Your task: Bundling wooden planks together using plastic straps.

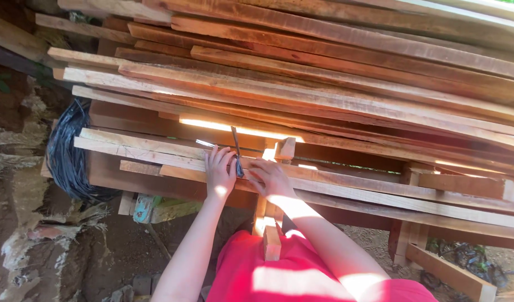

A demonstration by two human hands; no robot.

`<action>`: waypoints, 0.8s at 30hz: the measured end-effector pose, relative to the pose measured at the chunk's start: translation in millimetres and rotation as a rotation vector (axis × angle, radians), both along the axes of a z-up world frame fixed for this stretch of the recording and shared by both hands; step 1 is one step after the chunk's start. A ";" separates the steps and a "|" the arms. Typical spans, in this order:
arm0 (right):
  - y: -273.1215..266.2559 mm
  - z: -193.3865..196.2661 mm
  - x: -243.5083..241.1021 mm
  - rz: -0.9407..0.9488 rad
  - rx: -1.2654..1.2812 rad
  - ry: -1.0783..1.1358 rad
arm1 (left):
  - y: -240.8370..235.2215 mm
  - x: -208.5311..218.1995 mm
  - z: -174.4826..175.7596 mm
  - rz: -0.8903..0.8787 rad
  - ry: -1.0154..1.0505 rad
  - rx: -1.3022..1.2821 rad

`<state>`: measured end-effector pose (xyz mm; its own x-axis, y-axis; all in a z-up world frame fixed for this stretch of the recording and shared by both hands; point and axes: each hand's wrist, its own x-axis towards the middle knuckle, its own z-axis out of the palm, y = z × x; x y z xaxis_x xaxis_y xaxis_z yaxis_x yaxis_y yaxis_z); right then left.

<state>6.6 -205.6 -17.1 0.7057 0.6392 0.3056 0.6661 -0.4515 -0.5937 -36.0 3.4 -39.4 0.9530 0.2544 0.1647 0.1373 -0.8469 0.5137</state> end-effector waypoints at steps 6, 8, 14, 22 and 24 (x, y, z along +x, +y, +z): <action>-7.9 32.2 -17.4 -0.018 -0.441 0.098 | -33.9 -38.9 39.4 0.105 -0.001 -0.044; -7.6 44.5 -18.7 0.023 -0.602 0.165 | -42.2 -44.5 43.7 0.220 0.036 -0.012; -3.9 51.3 -18.6 0.033 -0.715 0.199 | -39.0 -13.0 -18.3 0.350 -0.040 0.184; -7.4 43.0 -16.6 0.033 -0.687 0.200 | -40.7 -7.4 14.3 0.279 -0.142 0.107; -8.8 41.3 -17.6 0.041 -0.681 0.213 | -43.1 -5.1 8.7 0.291 -0.136 0.103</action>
<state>-11.0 -214.5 24.1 0.6769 0.6663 -0.3129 0.5916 -0.7454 -0.3074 -41.1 -39.7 -30.7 0.8103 0.4882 0.3240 0.3174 -0.8305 0.4577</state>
